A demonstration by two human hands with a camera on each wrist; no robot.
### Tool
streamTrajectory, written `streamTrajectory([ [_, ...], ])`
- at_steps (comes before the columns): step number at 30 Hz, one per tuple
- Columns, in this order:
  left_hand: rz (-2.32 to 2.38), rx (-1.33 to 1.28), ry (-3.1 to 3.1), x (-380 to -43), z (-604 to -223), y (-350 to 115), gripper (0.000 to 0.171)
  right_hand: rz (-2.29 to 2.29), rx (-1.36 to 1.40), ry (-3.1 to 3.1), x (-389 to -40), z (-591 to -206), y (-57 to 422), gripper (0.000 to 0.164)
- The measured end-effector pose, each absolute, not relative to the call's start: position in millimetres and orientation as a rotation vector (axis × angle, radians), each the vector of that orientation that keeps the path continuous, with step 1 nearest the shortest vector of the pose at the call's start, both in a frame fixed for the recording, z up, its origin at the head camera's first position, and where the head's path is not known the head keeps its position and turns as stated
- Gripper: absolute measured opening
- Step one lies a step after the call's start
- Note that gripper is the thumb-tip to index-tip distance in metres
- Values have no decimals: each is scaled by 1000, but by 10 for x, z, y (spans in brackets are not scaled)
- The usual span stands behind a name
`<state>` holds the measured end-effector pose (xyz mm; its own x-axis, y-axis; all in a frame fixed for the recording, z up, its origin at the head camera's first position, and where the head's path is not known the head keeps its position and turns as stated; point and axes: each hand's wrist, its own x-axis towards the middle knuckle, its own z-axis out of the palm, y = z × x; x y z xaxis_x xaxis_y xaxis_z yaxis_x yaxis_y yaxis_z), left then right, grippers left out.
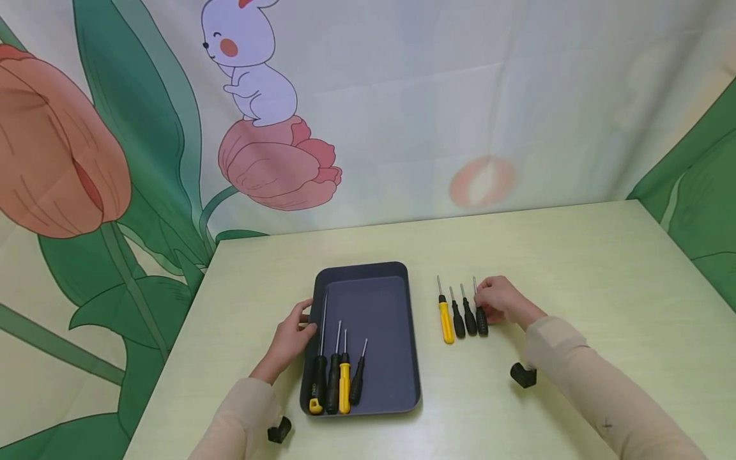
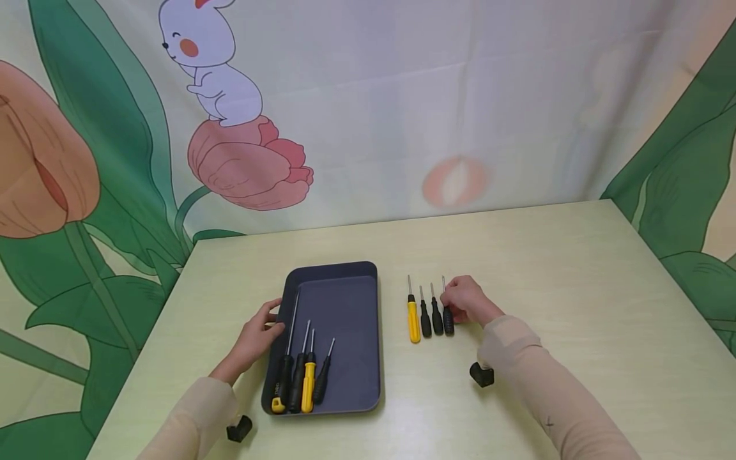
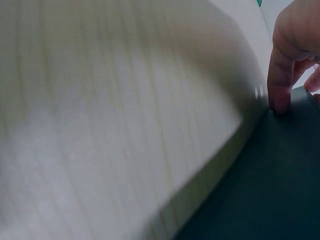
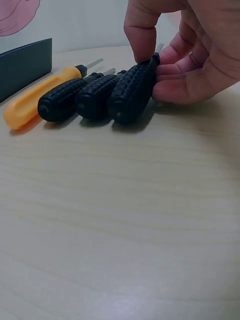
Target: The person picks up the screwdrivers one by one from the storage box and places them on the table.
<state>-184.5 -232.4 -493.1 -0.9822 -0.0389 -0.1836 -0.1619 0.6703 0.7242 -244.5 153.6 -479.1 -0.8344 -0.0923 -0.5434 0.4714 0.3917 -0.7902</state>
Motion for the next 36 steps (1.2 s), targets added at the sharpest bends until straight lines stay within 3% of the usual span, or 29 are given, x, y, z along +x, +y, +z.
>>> streamTrajectory([
  [36,1225,-157,2726,-1841,-4944,-2339,51,-1055,360,2442,-2530,-4797,1455,6],
])
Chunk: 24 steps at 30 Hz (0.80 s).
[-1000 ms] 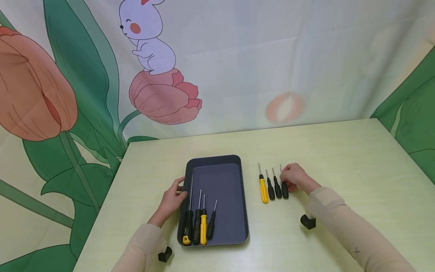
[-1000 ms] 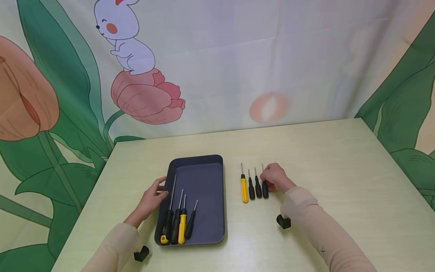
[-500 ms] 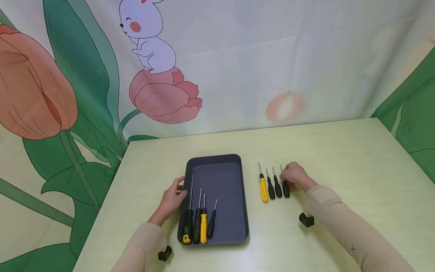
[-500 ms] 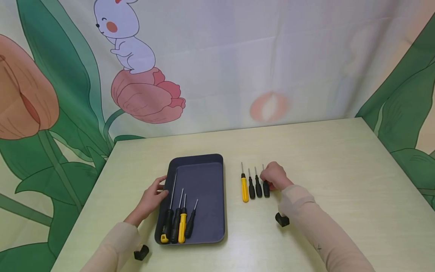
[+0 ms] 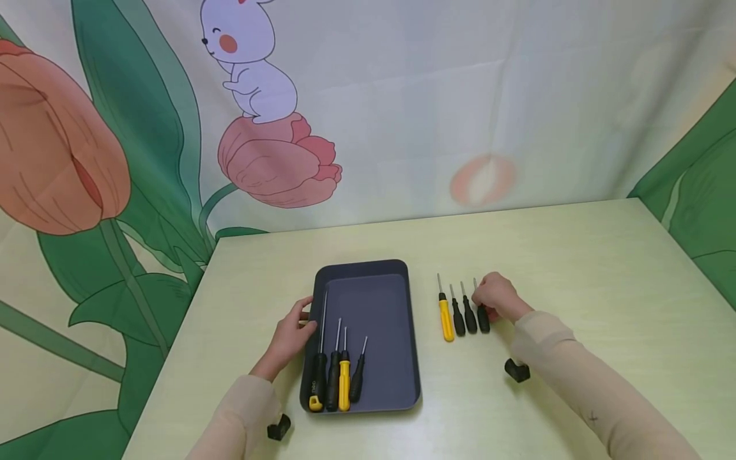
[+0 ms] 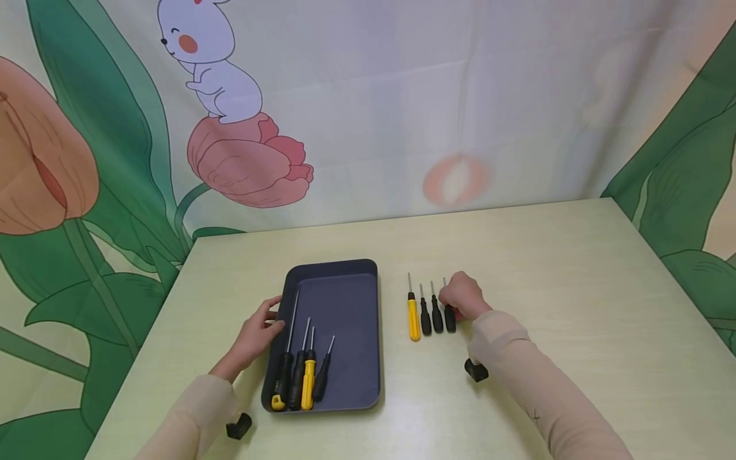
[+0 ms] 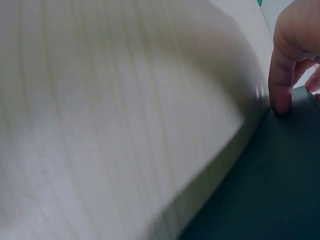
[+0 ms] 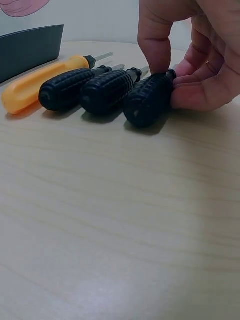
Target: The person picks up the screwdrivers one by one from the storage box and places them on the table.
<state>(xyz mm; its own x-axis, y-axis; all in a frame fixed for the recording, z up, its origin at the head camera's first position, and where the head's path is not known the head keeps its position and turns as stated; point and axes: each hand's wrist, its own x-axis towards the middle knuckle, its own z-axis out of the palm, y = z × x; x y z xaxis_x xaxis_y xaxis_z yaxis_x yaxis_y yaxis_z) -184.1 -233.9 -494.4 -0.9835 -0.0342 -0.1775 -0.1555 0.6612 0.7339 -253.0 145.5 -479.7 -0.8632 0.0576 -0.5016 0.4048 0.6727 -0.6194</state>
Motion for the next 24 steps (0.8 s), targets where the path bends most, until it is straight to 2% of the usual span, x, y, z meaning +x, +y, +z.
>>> streamTrajectory([
  [24,1243,-172,2725,-1829,-4924,-2319,50,-963,312,2511,-2516,-4776,1425,5],
])
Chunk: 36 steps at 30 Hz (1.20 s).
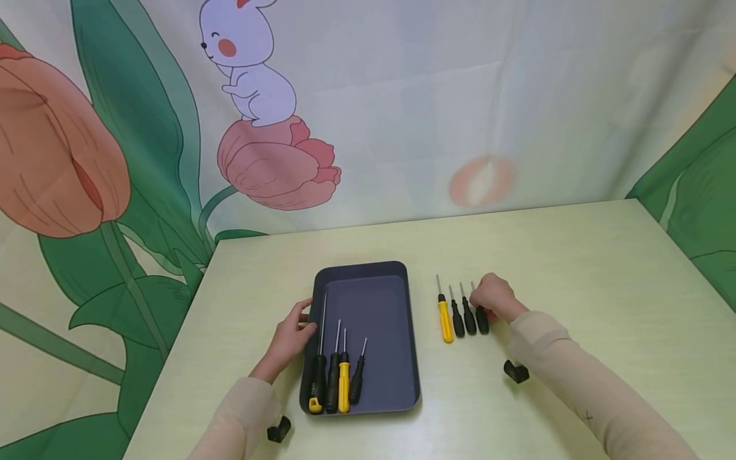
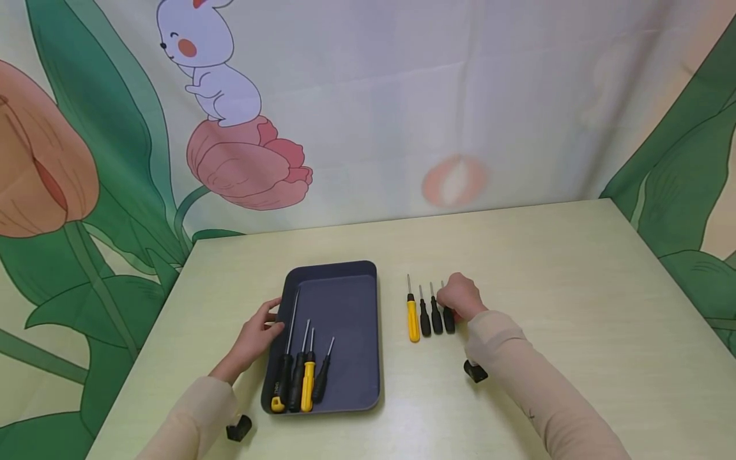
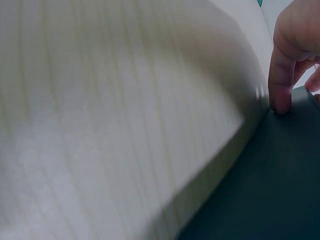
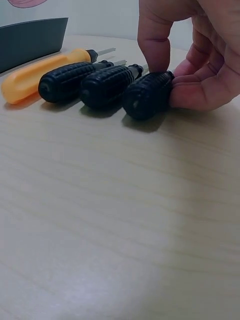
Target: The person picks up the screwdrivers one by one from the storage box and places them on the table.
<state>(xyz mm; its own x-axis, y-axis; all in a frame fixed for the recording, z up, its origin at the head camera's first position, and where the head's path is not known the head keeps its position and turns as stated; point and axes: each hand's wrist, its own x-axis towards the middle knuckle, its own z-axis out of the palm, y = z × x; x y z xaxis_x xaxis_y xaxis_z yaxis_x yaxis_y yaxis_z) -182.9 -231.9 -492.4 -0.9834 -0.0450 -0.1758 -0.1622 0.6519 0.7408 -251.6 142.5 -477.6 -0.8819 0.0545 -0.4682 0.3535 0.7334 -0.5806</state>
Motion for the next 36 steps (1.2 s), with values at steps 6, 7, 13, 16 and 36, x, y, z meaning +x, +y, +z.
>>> streamTrajectory([
  [6,1248,-128,2759,-1799,-4910,-2320,49,-972,330,2495,-2525,-4801,1431,5],
  [7,1246,-133,2757,-1796,-4904,-2316,49,-975,336,2492,-2527,-4804,1433,5],
  [13,1229,-192,2725,-1813,-4890,-2289,50,-1018,359,2470,-2543,-4827,1451,5],
  [16,1220,-185,2730,-1823,-4900,-2292,50,-1037,365,2462,-2547,-4828,1459,7],
  [36,1231,-176,2730,-1839,-4923,-2306,51,-1080,356,2412,-2571,-4657,1521,24],
])
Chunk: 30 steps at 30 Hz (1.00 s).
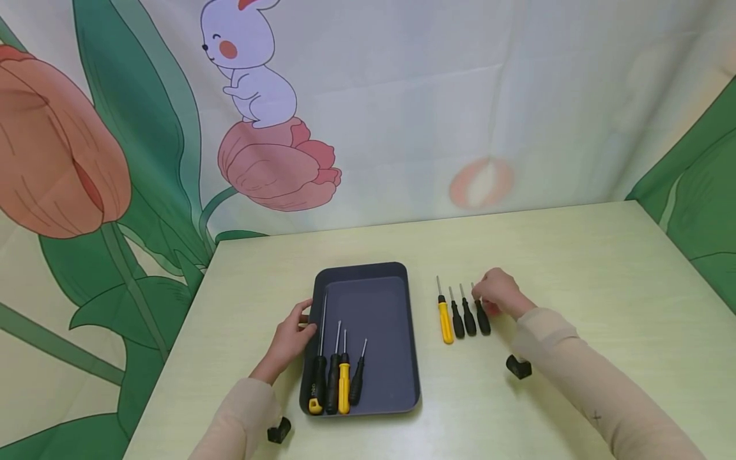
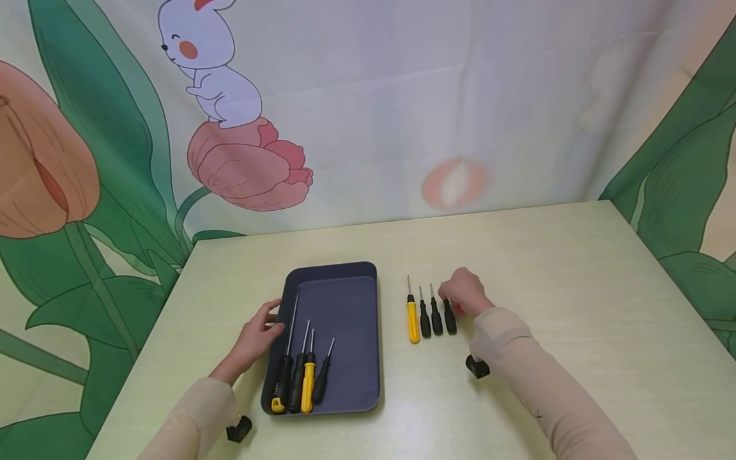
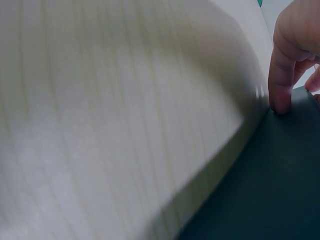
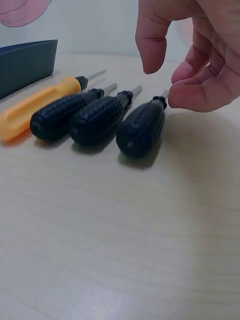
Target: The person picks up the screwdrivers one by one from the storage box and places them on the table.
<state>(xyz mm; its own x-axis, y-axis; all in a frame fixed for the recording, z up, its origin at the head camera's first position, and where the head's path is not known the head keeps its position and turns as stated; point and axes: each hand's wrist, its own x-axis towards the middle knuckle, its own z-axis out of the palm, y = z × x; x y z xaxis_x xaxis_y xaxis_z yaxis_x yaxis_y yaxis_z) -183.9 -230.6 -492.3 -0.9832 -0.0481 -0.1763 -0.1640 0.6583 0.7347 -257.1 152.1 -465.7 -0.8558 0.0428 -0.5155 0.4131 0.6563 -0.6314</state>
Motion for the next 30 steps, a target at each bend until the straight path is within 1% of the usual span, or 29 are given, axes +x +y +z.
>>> streamTrajectory([
  [5,1229,-183,2728,-1842,-4935,-2306,51,-1179,386,2361,-2580,-4604,1504,24],
  [15,1226,-191,2724,-1839,-4916,-2305,51,-1289,279,2303,-2512,-4351,1366,23],
  [23,1228,-188,2726,-1849,-4929,-2316,51,-1387,184,2211,-2440,-4343,1179,22],
  [30,1232,-175,2724,-1854,-4941,-2322,51,-1435,141,2167,-2307,-4281,986,17],
])
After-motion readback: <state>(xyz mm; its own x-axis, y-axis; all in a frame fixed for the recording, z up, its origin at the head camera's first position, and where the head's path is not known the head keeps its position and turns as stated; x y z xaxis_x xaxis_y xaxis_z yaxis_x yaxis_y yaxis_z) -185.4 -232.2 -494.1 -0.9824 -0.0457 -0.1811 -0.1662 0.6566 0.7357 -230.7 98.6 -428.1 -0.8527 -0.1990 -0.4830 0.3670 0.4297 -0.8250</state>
